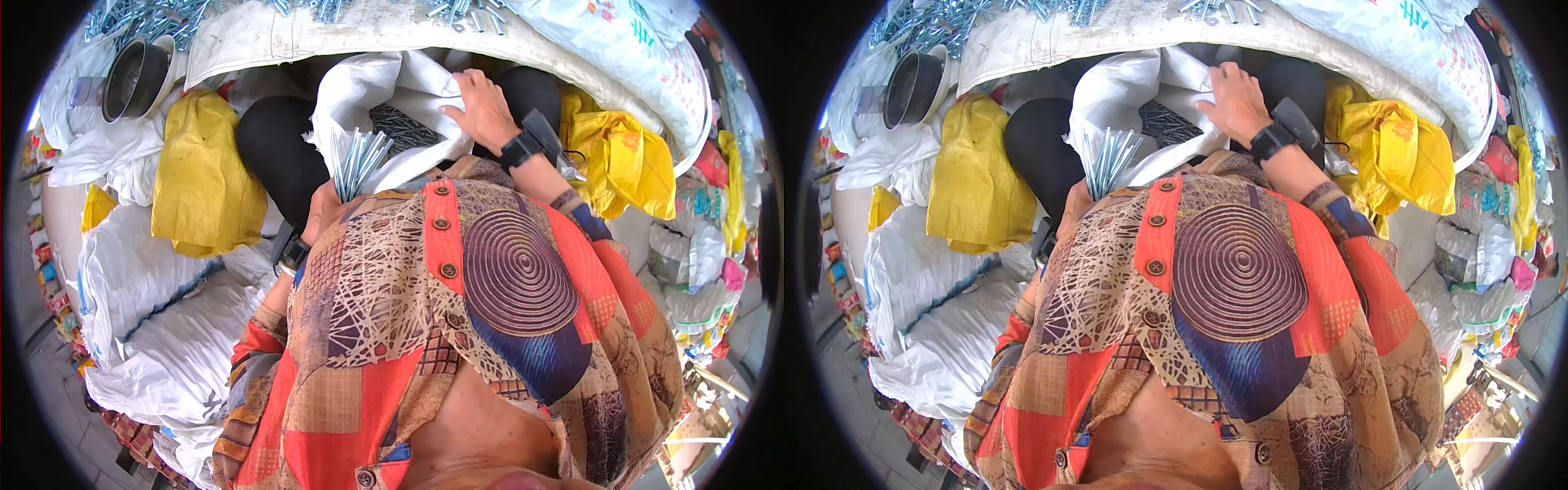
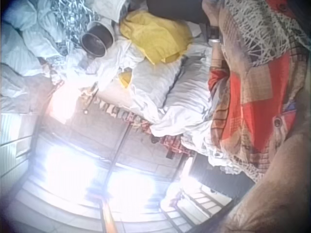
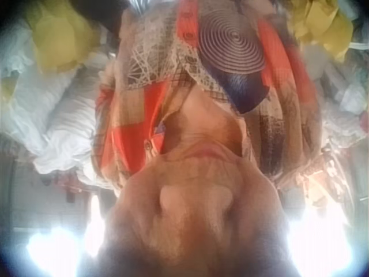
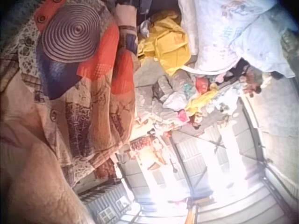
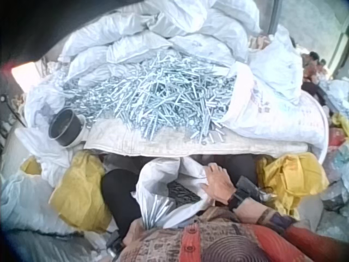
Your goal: The recorder is sorting metal eye bolts from a large pile and placing them into a bag.
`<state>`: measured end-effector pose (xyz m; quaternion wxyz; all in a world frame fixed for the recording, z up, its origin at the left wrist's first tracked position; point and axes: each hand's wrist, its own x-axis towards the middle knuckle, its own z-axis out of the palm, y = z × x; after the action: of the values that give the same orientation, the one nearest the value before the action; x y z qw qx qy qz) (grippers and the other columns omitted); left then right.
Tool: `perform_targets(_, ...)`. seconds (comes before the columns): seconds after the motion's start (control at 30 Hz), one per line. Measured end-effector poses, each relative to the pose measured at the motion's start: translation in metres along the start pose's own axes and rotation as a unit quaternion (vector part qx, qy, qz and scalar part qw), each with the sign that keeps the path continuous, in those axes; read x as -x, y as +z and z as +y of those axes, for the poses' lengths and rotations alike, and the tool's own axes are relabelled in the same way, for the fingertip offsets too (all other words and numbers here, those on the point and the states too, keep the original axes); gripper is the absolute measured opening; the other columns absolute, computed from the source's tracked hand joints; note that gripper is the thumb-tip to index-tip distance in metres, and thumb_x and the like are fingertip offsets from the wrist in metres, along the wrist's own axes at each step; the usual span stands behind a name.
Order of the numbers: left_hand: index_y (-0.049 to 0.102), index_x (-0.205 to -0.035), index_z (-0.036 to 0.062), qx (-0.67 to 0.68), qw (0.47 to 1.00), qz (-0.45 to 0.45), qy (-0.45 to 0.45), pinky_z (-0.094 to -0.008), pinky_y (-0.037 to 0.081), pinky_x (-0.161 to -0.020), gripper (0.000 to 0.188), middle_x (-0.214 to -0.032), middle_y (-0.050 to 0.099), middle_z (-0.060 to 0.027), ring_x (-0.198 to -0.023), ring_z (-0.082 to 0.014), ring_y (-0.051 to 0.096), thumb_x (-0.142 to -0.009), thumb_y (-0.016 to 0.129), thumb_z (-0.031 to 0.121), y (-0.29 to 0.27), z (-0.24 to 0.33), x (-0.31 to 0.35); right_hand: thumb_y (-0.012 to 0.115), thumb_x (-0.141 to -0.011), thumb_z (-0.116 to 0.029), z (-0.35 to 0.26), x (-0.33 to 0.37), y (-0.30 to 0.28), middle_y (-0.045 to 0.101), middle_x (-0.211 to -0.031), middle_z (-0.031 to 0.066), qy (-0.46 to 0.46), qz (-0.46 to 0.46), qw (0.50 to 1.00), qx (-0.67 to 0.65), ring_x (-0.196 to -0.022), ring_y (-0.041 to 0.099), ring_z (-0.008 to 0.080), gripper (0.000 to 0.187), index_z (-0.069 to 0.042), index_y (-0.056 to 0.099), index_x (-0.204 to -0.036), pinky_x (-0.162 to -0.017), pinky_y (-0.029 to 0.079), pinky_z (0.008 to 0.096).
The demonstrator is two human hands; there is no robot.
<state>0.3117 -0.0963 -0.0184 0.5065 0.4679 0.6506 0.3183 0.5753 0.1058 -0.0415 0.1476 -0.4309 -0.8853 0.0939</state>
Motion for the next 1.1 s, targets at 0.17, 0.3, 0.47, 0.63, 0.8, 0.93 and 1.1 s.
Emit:
perform_targets(0.17,0.064,-0.108,-0.0034,-0.041,0.999,0.019,0.002,-0.0316,0.052,-0.073,0.032,-0.086,0.07,-0.0117,-0.075,-0.0122,0.061,-0.084,0.074,0.017,0.003,0.001,0.0,0.068,-0.081,-0.011,0.029,-0.006,0.034,0.066,-0.102,0.0236,0.169,-0.151,0.95,-0.215,-0.099,0.065,0.0366,0.051,0.004,0.053,-0.128,-0.09,0.051,0.0385)
perform_targets(0.3,0.065,-0.106,-0.0032,-0.039,0.997,0.049,-0.036,-0.0313,0.052,-0.072,0.032,-0.085,0.071,-0.0116,-0.074,-0.0124,0.062,-0.082,0.074,0.017,0.006,0.008,0.001,0.051,-0.081,0.01,0.028,-0.018,0.005,0.063,-0.099,0.0166,-0.051,0.126,0.966,-0.22,-0.09,0.064,0.0283,0.034,-0.001,0.058,-0.112,-0.083,0.05,0.0317)
perform_targets(0.47,0.066,-0.102,-0.0033,-0.042,0.997,0.021,-0.068,-0.0309,0.051,-0.07,0.034,-0.082,0.07,-0.0111,-0.072,-0.013,0.061,-0.079,0.078,0.018,0.001,0.005,-0.009,0.049,-0.076,0.017,0.039,-0.008,0.0,0.052,-0.094,0.013,0.047,0.032,0.986,-0.159,-0.084,0.055,0.0295,0.036,-0.001,0.057,-0.107,-0.073,0.046,0.0341)
perform_targets(0.63,0.066,-0.101,-0.003,-0.055,0.998,-0.006,-0.024,-0.0323,0.051,-0.069,0.032,-0.08,0.068,-0.0107,-0.068,-0.0158,0.06,-0.083,0.075,0.022,-0.011,0.002,-0.015,0.052,-0.076,0.013,0.046,0.009,0.003,0.046,-0.092,0.0143,0.004,0.02,0.989,-0.144,-0.085,0.054,0.0334,0.035,-0.001,0.057,-0.107,-0.073,0.046,0.0366)
perform_targets(0.8,0.066,-0.088,-0.002,-0.046,0.997,0.057,0.007,-0.0276,0.046,-0.058,0.028,-0.071,0.064,-0.0019,-0.063,-0.0074,0.054,-0.09,0.069,0.025,-0.022,0.029,-0.026,0.061,-0.078,0.0,0.04,0.011,-0.007,0.051,-0.098,0.0184,0.007,-0.033,0.994,-0.099,-0.091,0.055,0.0412,0.029,-0.002,0.056,-0.106,-0.077,0.046,0.0469)
perform_targets(0.93,0.067,-0.085,0.0002,-0.042,0.996,0.074,0.025,-0.0244,0.041,-0.052,0.026,-0.067,0.062,0.0,-0.057,-0.0046,0.051,-0.09,0.07,0.025,-0.029,0.049,-0.039,0.07,-0.082,-0.017,0.007,-0.01,-0.035,0.059,-0.096,0.0153,0.017,0.014,0.981,-0.195,-0.084,0.062,0.0336,0.036,-0.001,0.058,-0.112,-0.073,0.05,0.0411)
perform_targets(1.1,0.067,-0.1,-0.0037,0.035,0.996,0.054,0.06,-0.0277,0.049,-0.065,0.026,-0.079,0.068,-0.0024,-0.072,-0.0061,0.055,-0.088,0.072,0.019,-0.009,0.065,-0.059,0.066,-0.094,-0.02,-0.054,-0.031,-0.048,0.063,-0.084,0.0034,0.114,-0.134,0.776,-0.606,-0.071,0.062,0.0094,0.037,0.001,0.057,-0.124,-0.066,0.049,0.0244)
